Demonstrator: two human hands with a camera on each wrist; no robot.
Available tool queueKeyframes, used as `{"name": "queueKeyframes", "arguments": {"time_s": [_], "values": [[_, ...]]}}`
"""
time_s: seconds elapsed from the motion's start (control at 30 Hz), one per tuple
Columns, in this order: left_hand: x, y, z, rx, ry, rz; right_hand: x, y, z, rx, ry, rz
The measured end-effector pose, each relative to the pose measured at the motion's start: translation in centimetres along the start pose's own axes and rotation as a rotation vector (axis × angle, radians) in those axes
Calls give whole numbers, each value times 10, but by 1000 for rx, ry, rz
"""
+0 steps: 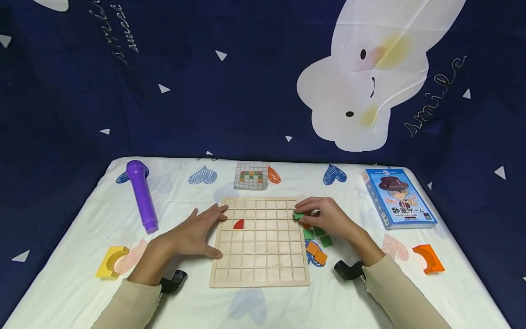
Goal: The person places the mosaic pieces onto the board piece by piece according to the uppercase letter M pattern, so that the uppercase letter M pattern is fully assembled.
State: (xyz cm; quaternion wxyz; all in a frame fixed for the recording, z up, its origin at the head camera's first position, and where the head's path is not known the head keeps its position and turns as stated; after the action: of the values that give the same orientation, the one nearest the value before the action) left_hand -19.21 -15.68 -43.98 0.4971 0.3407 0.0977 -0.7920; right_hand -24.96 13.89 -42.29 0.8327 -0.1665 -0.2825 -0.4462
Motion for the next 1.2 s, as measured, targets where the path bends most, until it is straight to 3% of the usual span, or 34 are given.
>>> {"name": "queueKeyframes", "arguments": {"time_s": [0.7, 1.2], "values": [[0, -1, 1, 10, 14, 6, 71, -44, -58, 50, -64, 155], [1, -4, 0, 15, 13, 11, 86, -59, -78, 83, 74, 147]]}}
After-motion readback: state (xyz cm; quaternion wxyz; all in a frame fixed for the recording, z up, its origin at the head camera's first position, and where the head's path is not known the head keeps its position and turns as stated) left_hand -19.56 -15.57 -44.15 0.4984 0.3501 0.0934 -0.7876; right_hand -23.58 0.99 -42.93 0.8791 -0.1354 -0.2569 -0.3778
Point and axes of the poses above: each hand's wrist, its own y-axis away from the middle knuckle, its own z-axis out of the back of the hand, x = y × z, the point moved 9 cm from there along -y, towards the middle knuckle, and after that the axes turned 8 degrees about y, right-handed, at the moved point
